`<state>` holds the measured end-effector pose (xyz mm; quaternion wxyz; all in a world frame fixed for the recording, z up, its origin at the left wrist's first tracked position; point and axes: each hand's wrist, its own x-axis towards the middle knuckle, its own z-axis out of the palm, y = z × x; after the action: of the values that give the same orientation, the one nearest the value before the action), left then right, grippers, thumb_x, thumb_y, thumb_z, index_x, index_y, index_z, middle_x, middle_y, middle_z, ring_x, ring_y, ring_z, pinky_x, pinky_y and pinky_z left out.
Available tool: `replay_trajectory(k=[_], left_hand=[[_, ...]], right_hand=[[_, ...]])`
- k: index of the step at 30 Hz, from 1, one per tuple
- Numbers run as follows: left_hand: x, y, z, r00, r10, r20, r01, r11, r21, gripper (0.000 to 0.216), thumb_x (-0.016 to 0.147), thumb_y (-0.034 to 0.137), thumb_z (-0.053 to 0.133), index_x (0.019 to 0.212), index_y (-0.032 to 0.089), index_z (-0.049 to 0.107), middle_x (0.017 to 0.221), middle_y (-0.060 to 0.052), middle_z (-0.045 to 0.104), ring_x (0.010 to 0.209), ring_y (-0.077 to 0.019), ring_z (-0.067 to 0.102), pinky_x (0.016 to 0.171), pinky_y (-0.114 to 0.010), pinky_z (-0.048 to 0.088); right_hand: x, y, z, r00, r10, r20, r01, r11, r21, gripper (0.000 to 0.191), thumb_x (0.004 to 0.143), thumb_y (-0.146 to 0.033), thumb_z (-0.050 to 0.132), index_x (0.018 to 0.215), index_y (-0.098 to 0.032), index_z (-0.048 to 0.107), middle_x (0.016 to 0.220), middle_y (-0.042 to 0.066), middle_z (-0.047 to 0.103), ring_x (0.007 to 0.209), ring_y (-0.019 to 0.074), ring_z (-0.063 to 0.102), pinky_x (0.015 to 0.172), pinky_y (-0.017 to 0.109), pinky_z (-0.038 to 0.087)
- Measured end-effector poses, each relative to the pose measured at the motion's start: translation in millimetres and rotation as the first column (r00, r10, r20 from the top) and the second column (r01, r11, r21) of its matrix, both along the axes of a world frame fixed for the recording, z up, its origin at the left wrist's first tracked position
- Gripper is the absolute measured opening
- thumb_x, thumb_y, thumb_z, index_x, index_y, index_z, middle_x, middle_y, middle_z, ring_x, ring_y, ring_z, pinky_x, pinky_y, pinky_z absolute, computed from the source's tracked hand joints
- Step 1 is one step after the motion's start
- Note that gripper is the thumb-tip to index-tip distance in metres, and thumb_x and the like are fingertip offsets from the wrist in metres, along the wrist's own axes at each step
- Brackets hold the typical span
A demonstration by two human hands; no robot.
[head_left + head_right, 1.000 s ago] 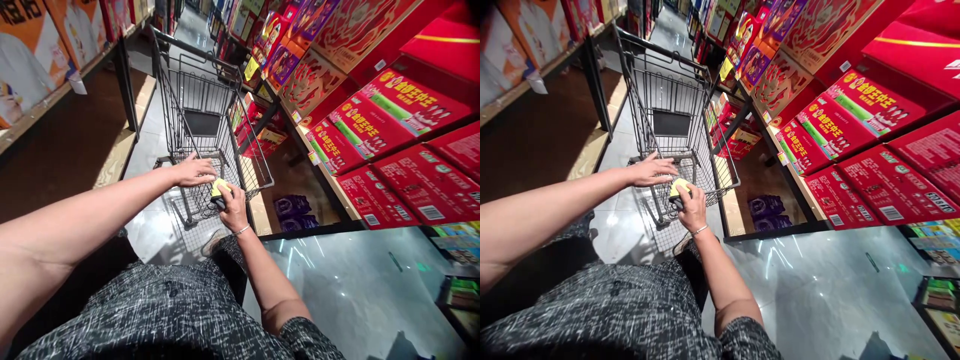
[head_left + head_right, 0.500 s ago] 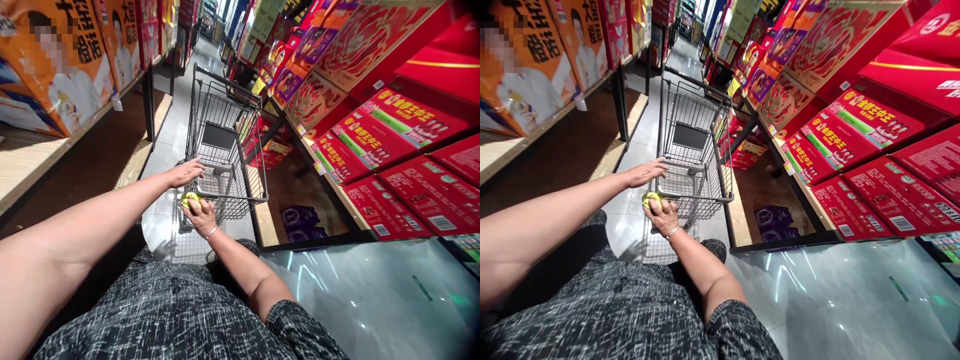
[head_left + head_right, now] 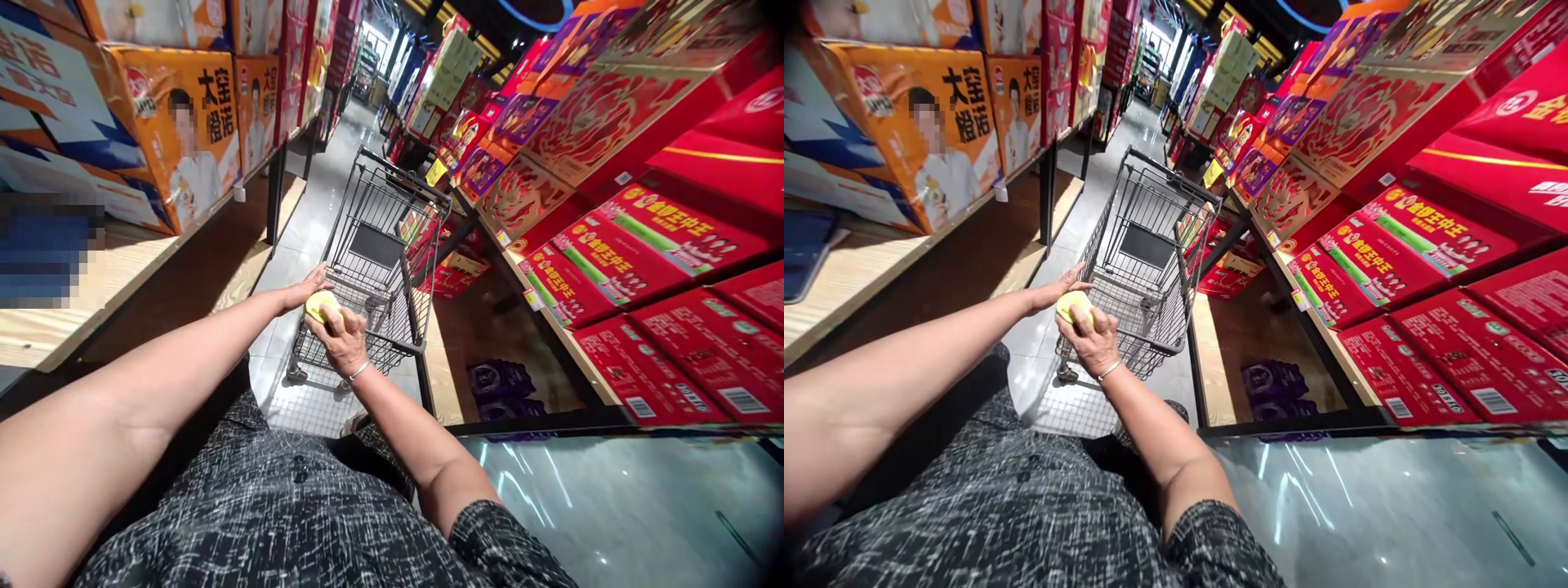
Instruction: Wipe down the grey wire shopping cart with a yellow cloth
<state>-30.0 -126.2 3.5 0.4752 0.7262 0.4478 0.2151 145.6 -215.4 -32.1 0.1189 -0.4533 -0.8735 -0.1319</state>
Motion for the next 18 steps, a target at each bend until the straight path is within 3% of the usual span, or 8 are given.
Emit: replay_trajectory(k=[3, 7, 12, 15, 18], left_hand=[[-2.9, -3.5, 2.8, 1.0, 0.025, 0.004, -0.025, 0.999, -0.048, 0.07, 0.093, 0.056, -0.018, 0.156, 0.025, -0.016, 0.157, -0.008, 0.033, 0.138, -0.0174, 0.044, 0.107, -0.036, 0.041], [-12.3, -0.9, -3.8, 1.0, 0.008, 0.0, -0.008, 0.999, 0.052, 0.072, 0.095, 0.059, -0.009, 0.157, 0.021, -0.012, 0.152, -0.014, 0.04, 0.142, -0.021, 0.039, 0.111, -0.043, 0.035], [-19.5, 3.2, -10.4, 0.991, 0.015, -0.13, 0.008, 0.984, 0.178, 0.078, 0.096, 0.066, 0.002, 0.157, 0.018, -0.006, 0.145, -0.012, 0.05, 0.148, -0.0223, 0.024, 0.118, -0.049, 0.016], [-17.7, 5.2, -13.5, 0.995, -0.003, -0.099, 0.021, 0.983, 0.183, 0.075, 0.096, 0.063, -0.001, 0.157, 0.02, -0.007, 0.145, -0.012, 0.05, 0.146, -0.0228, 0.029, 0.117, -0.051, 0.019], [-12.6, 7.8, -19.4, 0.997, 0.01, -0.072, 0.005, 0.98, 0.201, 0.074, 0.096, 0.062, -0.004, 0.157, 0.02, -0.007, 0.143, -0.014, 0.051, 0.142, -0.024, 0.038, 0.114, -0.05, 0.024]], right_hand=[[-15.3, 6.0, 11.1, 0.999, -0.037, -0.038, 0.037, 0.999, 0.023, 0.043, 0.1, -0.027, 0.045, 0.136, -0.048, 0.052, 0.145, -0.001, 0.047, 0.127, 0.0249, 0.033, 0.099, 0.042, 0.031], [-8.9, 5.2, 16.8, 0.999, -0.051, -0.014, 0.05, 0.998, -0.023, 0.045, 0.097, -0.022, 0.047, 0.135, -0.045, 0.054, 0.142, 0.001, 0.049, 0.116, 0.0235, 0.04, 0.089, 0.038, 0.034], [76.7, -21.5, 26.2, 0.991, -0.131, 0.007, 0.131, 0.991, 0.009, 0.047, 0.092, -0.012, 0.053, 0.128, -0.041, 0.061, 0.134, 0.003, 0.055, 0.113, 0.0232, 0.042, 0.089, 0.037, 0.034], [133.8, -45.3, 28.4, 0.971, -0.238, 0.011, 0.237, 0.971, 0.043, 0.05, 0.087, -0.007, 0.055, 0.127, -0.037, 0.063, 0.131, 0.006, 0.056, 0.112, 0.0238, 0.043, 0.089, 0.038, 0.035], [154.6, -57.7, 20.0, 0.944, -0.328, -0.027, 0.329, 0.94, 0.086, 0.051, 0.087, -0.007, 0.054, 0.13, -0.033, 0.062, 0.132, 0.009, 0.054, 0.112, 0.0248, 0.043, 0.089, 0.039, 0.037]])
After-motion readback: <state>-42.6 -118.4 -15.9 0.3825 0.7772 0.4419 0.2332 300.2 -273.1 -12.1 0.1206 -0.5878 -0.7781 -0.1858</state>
